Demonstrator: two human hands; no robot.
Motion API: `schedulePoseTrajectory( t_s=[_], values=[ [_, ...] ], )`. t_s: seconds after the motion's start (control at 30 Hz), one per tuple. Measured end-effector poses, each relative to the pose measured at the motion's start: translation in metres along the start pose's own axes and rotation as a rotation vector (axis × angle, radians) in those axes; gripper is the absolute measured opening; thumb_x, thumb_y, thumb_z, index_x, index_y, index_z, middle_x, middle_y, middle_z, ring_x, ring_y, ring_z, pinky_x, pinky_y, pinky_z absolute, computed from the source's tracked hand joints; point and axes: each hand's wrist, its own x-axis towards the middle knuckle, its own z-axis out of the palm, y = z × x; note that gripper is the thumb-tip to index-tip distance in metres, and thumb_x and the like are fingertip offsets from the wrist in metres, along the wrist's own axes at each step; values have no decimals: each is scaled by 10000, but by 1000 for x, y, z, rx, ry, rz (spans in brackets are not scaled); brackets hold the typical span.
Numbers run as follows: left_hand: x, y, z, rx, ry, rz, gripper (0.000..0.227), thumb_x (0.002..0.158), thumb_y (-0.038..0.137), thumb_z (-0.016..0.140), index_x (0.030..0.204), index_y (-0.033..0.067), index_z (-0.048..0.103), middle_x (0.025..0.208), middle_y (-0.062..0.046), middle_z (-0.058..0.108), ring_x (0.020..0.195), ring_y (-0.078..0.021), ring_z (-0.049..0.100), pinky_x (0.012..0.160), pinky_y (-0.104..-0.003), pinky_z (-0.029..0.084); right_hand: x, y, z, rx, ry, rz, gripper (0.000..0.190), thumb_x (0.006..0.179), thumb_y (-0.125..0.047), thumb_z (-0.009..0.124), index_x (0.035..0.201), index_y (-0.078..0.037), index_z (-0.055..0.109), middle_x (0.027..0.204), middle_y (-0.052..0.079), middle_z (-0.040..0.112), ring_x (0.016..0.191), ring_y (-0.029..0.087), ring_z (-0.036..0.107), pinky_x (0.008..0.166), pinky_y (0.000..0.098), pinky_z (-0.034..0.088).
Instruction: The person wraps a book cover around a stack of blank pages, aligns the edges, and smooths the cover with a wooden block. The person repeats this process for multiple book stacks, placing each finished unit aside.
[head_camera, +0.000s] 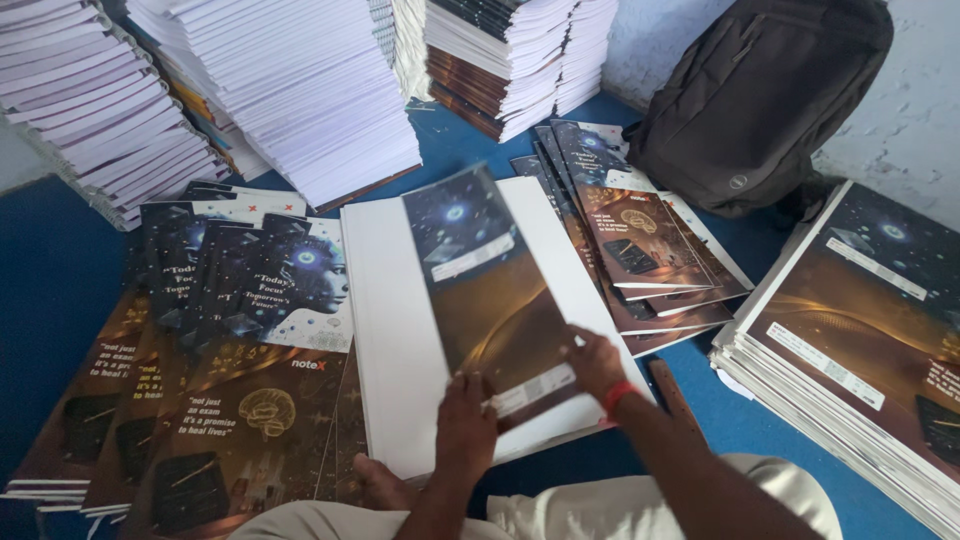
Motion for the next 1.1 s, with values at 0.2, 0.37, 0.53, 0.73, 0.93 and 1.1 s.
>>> schedulePoseTrajectory(
  t_s=[0.2, 0.37, 0.53, 0.73, 0.93, 1.1],
  values=[
    [-2, -15, 19, 153, 95, -47, 565, 980, 355, 573, 1445, 51, 467, 1534, -261, 391, 1443, -418, 359, 1166, -539, 309, 66, 19, -38, -118, 233, -161, 403, 936, -337, 755, 1213, -45, 743, 914, 198, 782, 855, 292, 786, 809, 395, 620],
    [-3, -14, 16, 161, 44, -69, 563, 976, 350, 586, 1444, 59, 467, 1549, -252, 365, 1461, -415, 331, 1177, -550, 295, 79, 5, -75, -176, 396, -244, 361, 903, -301, 756, 1132, -22, 761, 884, 231, 768, 870, 350, 761, 827, 429, 602],
    [-4, -11, 13, 181, 3, -84, 552, 989, 352, 576, 1445, 63, 463, 1567, -248, 337, 1481, -405, 305, 1185, -551, 289, 89, -12, -118, -139, 449, -239, 440, 912, -178, 622, 1346, -150, 680, 925, 237, 745, 835, 371, 770, 814, 429, 630],
    [-3, -5, 5, 181, -66, -115, 551, 1000, 355, 563, 1456, 68, 448, 1587, -244, 301, 1497, -400, 271, 1197, -551, 268, 102, -27, -174, -392, 722, -584, 411, 883, -107, 536, 1236, -80, 747, 916, 280, 737, 828, 456, 730, 800, 506, 599],
    [-5, -2, 2, 200, -73, -113, 543, 1009, 356, 547, 1461, 71, 447, 1595, -240, 289, 1511, -396, 248, 1215, -544, 244, 88, -55, -195, -751, 499, -423, 483, 1095, -356, 344, 1264, -37, 667, 872, 290, 731, 801, 488, 722, 785, 553, 592],
    [-3, -1, 0, 179, -108, -138, 551, 1003, 343, 552, 1466, 68, 433, 1601, -245, 264, 1510, -402, 229, 1216, -542, 222, 88, -40, -143, -1026, 427, -383, 312, 1076, -221, 445, 1155, -62, 702, 950, 178, 773, 851, 347, 782, 706, 458, 648]
  ],
)
